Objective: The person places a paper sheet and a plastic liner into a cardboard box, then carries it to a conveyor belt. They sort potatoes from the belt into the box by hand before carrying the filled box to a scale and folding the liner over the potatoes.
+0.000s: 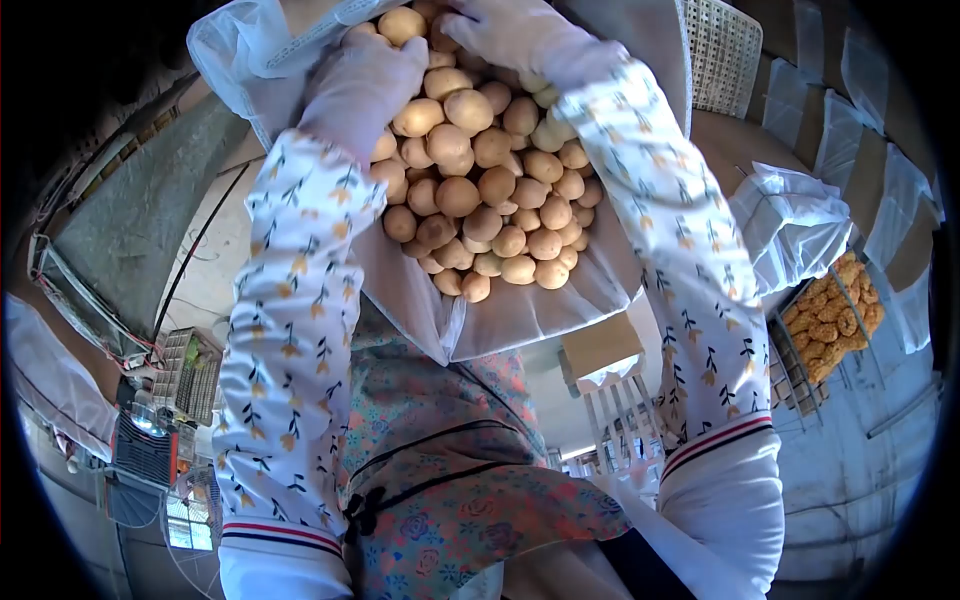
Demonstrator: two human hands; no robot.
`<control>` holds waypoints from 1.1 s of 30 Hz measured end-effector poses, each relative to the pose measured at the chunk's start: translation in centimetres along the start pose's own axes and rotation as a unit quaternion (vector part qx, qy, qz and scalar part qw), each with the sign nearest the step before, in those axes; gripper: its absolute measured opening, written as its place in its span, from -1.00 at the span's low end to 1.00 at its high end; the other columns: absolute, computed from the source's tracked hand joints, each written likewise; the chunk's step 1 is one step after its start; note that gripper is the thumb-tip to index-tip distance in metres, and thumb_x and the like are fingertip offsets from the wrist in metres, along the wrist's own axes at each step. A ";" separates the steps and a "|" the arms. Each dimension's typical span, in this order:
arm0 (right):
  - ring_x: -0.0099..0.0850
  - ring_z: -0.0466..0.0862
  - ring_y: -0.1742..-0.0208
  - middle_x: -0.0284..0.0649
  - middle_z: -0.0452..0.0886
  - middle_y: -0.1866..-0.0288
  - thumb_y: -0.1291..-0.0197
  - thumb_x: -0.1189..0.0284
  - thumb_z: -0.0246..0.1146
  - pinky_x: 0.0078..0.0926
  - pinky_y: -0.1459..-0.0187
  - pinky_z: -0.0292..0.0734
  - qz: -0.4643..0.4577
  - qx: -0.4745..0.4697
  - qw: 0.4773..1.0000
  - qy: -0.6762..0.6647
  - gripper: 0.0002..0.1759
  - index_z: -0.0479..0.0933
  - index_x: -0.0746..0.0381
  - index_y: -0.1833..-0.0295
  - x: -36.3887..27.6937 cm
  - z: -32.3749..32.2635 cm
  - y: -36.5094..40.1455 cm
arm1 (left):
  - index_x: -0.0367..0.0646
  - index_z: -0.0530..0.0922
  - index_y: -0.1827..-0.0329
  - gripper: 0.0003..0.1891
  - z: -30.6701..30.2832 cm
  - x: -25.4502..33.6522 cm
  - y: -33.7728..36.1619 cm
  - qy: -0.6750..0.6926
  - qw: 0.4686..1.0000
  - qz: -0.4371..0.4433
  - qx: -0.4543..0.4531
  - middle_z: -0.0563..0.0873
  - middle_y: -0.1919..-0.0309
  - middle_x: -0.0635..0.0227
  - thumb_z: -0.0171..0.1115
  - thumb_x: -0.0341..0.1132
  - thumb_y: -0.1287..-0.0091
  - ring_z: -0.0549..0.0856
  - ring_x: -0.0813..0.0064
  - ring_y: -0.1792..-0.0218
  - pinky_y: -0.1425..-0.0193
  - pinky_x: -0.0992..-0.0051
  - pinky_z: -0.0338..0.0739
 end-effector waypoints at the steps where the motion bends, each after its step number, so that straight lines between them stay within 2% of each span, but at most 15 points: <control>1: 0.08 0.61 -0.23 0.23 0.63 -0.16 -0.34 0.16 0.13 -0.10 -0.28 0.49 0.035 -0.065 0.997 0.030 -0.45 0.53 0.33 -0.27 0.8 1.2 -1.6 | -0.16 0.43 -0.39 -0.25 0.1 0.1 -0.2 -0.028 1.000 -0.003 0.000 0.58 -0.26 -0.16 0.04 0.26 -0.35 0.56 -0.02 -0.31 -0.44 0.17 0.38; 2: 0.05 0.60 -0.26 0.22 0.63 -0.17 -0.33 0.11 0.14 -0.12 -0.32 0.47 0.082 -0.109 0.989 0.059 -0.41 0.53 0.32 -0.28 0.7 1.5 -2.3 | -0.16 0.42 -0.42 -0.22 0.1 0.2 -0.5 -0.056 0.998 -0.006 0.000 0.57 -0.30 -0.16 0.02 0.29 -0.35 0.55 -0.01 -0.34 -0.47 0.17 0.36; 8: 0.06 0.52 -0.37 0.15 0.57 -0.31 -0.33 0.00 0.13 -0.14 -0.40 0.39 0.128 -0.066 0.989 0.020 -0.36 0.53 0.24 -0.32 0.5 2.0 -2.0 | -0.15 0.36 -0.51 -0.17 3.2 -2.8 -5.8 -0.030 0.992 -0.095 0.080 0.53 -0.38 -0.10 -0.07 0.32 -0.37 0.49 0.03 -0.43 -0.52 0.18 0.29; 12: 0.00 0.46 -0.45 0.17 0.50 -0.38 -0.33 -0.04 0.12 -0.17 -0.47 0.30 0.179 -0.127 0.976 -0.004 -0.31 0.48 0.18 -0.40 0.5 1.6 -2.1 | -0.17 0.29 -0.55 -0.18 4.1 -3.4 -7.6 -0.080 0.996 -0.043 0.009 0.48 -0.43 -0.08 -0.14 0.29 -0.42 0.50 0.06 -0.42 -0.49 0.17 0.36; 14: -0.04 0.52 -0.39 0.08 0.56 -0.32 -0.33 -0.09 0.07 -0.17 -0.42 0.36 0.199 -0.154 0.967 -0.043 -0.33 0.52 0.11 -0.37 -0.3 1.6 -1.5 | -0.20 0.39 -0.45 -0.26 9.2 -5.4 -14.5 -0.139 0.982 -0.014 -0.128 0.55 -0.35 -0.08 -0.15 0.22 -0.45 0.61 0.03 -0.29 -0.35 0.15 0.49; 16: -0.10 0.60 -0.30 -0.06 0.65 -0.25 -0.32 -0.16 0.01 -0.17 -0.35 0.44 0.164 -0.164 0.971 -0.053 -0.36 0.62 -0.01 -0.27 0.2 3.7 0.0 | -0.16 0.35 -0.49 -0.48 9.9 -3.1 -9.4 -0.186 0.976 0.064 -0.094 0.50 -0.40 -0.12 -0.15 -0.15 -0.55 0.58 0.03 -0.35 -0.37 -0.03 0.47; 17: -0.10 0.63 -0.26 -0.09 0.67 -0.21 -0.32 -0.18 0.00 -0.16 -0.31 0.47 0.150 -0.150 0.975 -0.059 -0.38 0.65 -0.05 -0.22 0.3 4.7 1.0 | -0.16 0.38 -0.44 -0.52 8.9 -2.5 -6.8 -0.178 0.982 0.038 -0.057 0.59 -0.30 -0.12 -0.12 -0.16 -0.55 0.69 0.16 -0.23 -0.28 0.03 0.57; 21: -0.06 0.69 -0.08 -0.12 0.73 -0.06 -0.33 -0.11 0.01 -0.16 -0.14 0.57 0.124 -0.180 0.970 -0.105 -0.49 0.71 -0.02 0.02 -1.3 3.6 5.5 | -0.21 0.49 -0.27 -0.39 10.2 -3.1 0.2 -0.017 0.993 0.053 -0.106 0.73 0.01 -0.03 -0.23 0.12 -0.49 0.77 0.13 0.05 -0.09 0.06 0.62; 23: -0.09 0.69 -0.04 -0.10 0.72 -0.06 -0.30 -0.01 0.09 -0.21 -0.09 0.58 0.098 -0.158 0.975 -0.118 -0.57 0.71 0.01 0.02 -3.0 2.2 9.4 | -0.23 0.54 -0.18 -0.28 11.6 -3.3 2.9 0.062 0.987 0.068 -0.131 0.80 0.16 0.01 -0.28 0.26 -0.46 0.82 0.11 0.18 0.00 0.08 0.65; 25: -0.12 0.70 0.00 -0.08 0.70 -0.05 -0.26 0.09 0.17 -0.27 -0.04 0.59 0.071 -0.141 0.979 -0.128 -0.64 0.70 0.03 0.01 -4.4 2.2 13.4 | -0.30 0.41 -0.37 -0.20 16.2 -4.3 5.2 -0.107 0.974 0.147 -0.137 0.80 0.16 0.01 -0.15 0.29 -0.42 0.81 0.11 0.18 0.06 0.09 0.66; 27: -0.11 0.66 -0.05 -0.05 0.58 -0.25 -0.18 0.22 0.29 -0.18 -0.18 0.53 0.082 -0.001 0.986 -0.144 -0.55 0.64 0.00 -0.21 -5.4 3.6 18.3 | -0.39 0.03 -0.59 -0.04 14.2 -1.3 10.9 -0.087 0.988 0.084 -0.099 0.80 0.18 0.02 0.02 0.25 -0.39 0.81 0.11 0.20 0.08 0.13 0.67; 28: -0.09 0.63 -0.10 -0.03 0.51 -0.31 -0.16 0.25 0.31 -0.07 -0.26 0.46 0.076 0.008 0.991 -0.106 -0.47 0.58 -0.02 -0.30 -6.0 3.8 20.0 | -0.43 -0.32 -0.62 0.15 13.5 -0.6 11.7 -0.072 0.969 0.053 -0.228 0.80 0.18 0.06 0.15 0.21 -0.36 0.82 0.15 0.20 0.10 0.14 0.67; 30: -0.05 0.58 -0.21 0.06 0.47 -0.35 -0.18 0.27 0.32 0.21 -0.40 0.23 0.088 0.004 0.996 -0.012 -0.35 0.48 -0.01 -0.44 -7.2 3.6 23.1 | -0.49 -0.26 -0.61 0.18 15.2 -1.0 13.1 -0.095 0.974 0.063 -0.196 0.79 0.24 0.07 0.19 0.25 -0.31 0.80 0.22 0.33 0.27 0.16 0.63; 31: -0.09 0.54 -0.27 0.01 0.49 -0.33 -0.14 0.29 0.32 0.22 -0.39 0.20 0.122 0.010 0.992 -0.004 -0.36 0.50 0.05 -0.40 -7.6 3.6 24.2 | -0.50 -0.18 -0.60 0.18 15.3 -1.0 13.6 -0.100 0.972 0.061 -0.203 0.78 0.30 0.07 0.19 0.28 -0.28 0.78 0.24 0.42 0.36 0.17 0.61; 33: -0.14 0.53 -0.31 -0.05 0.51 -0.31 -0.09 0.32 0.32 0.15 -0.41 0.15 0.135 0.016 0.990 -0.027 -0.35 0.52 0.07 -0.38 -8.7 3.5 25.8 | -0.49 -0.10 -0.61 0.15 18.7 -2.0 16.1 -0.147 0.964 0.199 -0.101 0.77 0.31 0.08 0.21 0.25 -0.26 0.78 0.27 0.39 0.37 0.21 0.59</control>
Point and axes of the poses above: each hand's wrist, its own y-axis away from the middle knuckle, its own z-axis out of the palm, x = y × z, the point moved 2 cm from there along -y, towards the middle knuckle
